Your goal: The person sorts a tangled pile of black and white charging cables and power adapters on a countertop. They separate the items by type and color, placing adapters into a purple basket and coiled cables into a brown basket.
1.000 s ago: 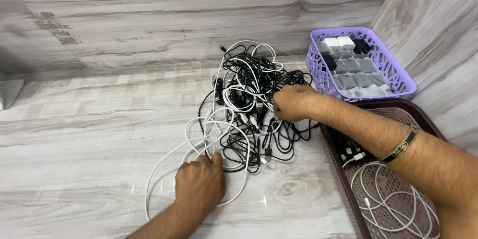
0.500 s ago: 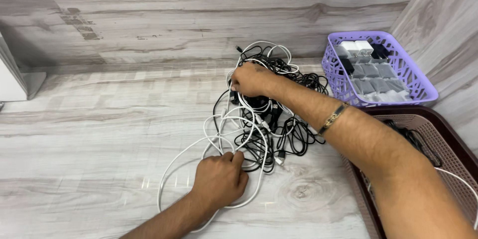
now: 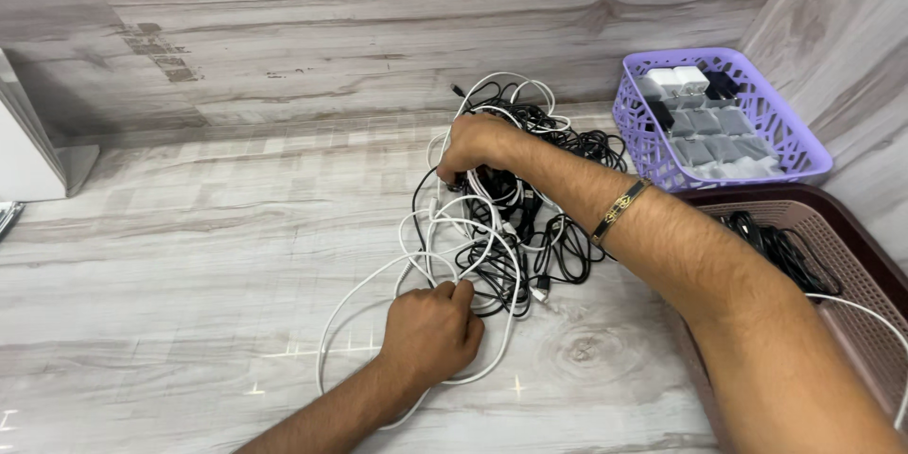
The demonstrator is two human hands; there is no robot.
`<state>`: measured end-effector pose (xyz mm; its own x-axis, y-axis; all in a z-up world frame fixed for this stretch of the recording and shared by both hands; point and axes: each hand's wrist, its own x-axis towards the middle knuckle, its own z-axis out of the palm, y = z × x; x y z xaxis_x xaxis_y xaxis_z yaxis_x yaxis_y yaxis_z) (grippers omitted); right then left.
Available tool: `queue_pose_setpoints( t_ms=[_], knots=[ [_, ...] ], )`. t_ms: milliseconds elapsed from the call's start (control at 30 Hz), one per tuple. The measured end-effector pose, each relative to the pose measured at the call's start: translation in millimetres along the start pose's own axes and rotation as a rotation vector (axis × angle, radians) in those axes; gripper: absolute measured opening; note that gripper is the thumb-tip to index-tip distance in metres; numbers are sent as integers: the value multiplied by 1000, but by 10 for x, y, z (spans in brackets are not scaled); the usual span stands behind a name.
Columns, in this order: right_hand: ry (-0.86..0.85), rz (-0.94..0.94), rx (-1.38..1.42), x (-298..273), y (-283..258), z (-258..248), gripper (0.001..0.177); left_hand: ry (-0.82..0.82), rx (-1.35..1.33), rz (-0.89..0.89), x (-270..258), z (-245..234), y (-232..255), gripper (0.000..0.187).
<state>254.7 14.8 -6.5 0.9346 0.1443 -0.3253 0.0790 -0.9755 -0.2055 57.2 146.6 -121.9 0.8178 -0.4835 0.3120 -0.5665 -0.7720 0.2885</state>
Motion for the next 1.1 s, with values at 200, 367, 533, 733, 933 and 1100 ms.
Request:
queue_pose_setpoints(
  t_ms=[200,367,533,733,933,1100],
  knots=[
    [127,-16,164,-697,265,-529,38,33,21,8,16,-100,95,20],
    [297,-29,-50,-1756,1094,-770,35,194,-47,150,31,-293,335,16],
    [434,126,-160,-2651,2000,-534,41,220,-133,320,7,-381,808,16],
    [681,256,-325,-2930,2711,98,40,124,-168,458,234,-192,1316,21],
    [183,559,-313,-2659,2921,373,48,88,-189,477,474,88,1702,20],
    [282,429,-232,-2712,2796,276,32,81,-198,481,441,163,1702,17]
  ],
)
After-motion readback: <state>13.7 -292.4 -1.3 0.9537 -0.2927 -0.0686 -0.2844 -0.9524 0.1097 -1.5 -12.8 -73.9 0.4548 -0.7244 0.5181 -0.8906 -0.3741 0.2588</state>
